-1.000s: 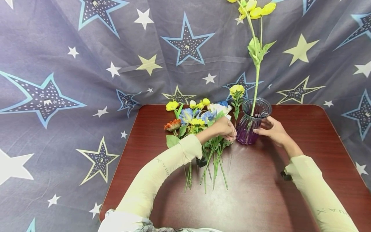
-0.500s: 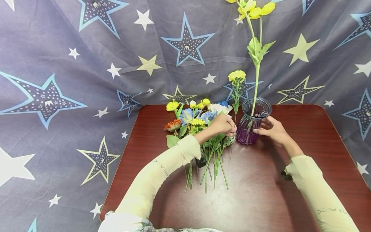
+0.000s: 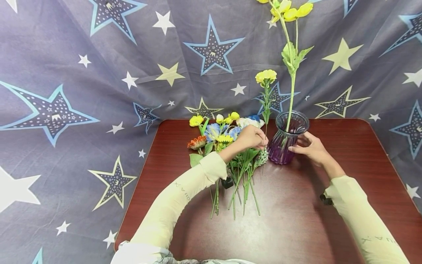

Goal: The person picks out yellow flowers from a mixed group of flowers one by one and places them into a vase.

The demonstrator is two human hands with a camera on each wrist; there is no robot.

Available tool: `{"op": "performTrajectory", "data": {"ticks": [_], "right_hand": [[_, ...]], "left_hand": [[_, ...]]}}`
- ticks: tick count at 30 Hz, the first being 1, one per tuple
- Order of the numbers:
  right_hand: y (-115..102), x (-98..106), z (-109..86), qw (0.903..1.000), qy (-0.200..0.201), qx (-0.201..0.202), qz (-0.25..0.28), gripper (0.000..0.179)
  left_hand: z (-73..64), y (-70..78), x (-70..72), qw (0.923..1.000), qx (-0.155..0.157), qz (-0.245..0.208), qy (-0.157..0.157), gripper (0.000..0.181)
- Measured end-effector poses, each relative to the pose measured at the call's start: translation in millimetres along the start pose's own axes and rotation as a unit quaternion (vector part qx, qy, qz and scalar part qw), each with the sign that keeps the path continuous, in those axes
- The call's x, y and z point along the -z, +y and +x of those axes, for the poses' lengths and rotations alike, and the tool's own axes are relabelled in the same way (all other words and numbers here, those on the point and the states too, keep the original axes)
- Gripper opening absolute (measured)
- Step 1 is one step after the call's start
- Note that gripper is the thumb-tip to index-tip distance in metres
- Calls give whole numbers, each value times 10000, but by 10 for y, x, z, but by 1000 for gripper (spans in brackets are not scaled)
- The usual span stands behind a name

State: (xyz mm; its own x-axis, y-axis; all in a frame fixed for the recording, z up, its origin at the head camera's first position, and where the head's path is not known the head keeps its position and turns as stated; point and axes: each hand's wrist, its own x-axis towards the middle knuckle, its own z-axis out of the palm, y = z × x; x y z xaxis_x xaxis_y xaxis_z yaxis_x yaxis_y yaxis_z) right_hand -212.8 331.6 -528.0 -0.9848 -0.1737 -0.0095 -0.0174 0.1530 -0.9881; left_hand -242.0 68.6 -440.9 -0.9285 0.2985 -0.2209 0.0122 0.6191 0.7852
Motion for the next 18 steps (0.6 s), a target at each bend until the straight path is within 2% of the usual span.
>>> {"op": "performTrajectory", "data": {"ticks": [9,15,18], "right_hand": [[49,25,17,9998,-39,32,186,63],[66,29,24,9998,-65,50,196,64],[68,29,26,9998,-71,51,196,64]], "left_hand": [[30,58,125,9992,-286,202,176,10],[26,125,252,9983,-552,-137,136,7],[26,164,322,9974,-674,-41,258,7]]}}
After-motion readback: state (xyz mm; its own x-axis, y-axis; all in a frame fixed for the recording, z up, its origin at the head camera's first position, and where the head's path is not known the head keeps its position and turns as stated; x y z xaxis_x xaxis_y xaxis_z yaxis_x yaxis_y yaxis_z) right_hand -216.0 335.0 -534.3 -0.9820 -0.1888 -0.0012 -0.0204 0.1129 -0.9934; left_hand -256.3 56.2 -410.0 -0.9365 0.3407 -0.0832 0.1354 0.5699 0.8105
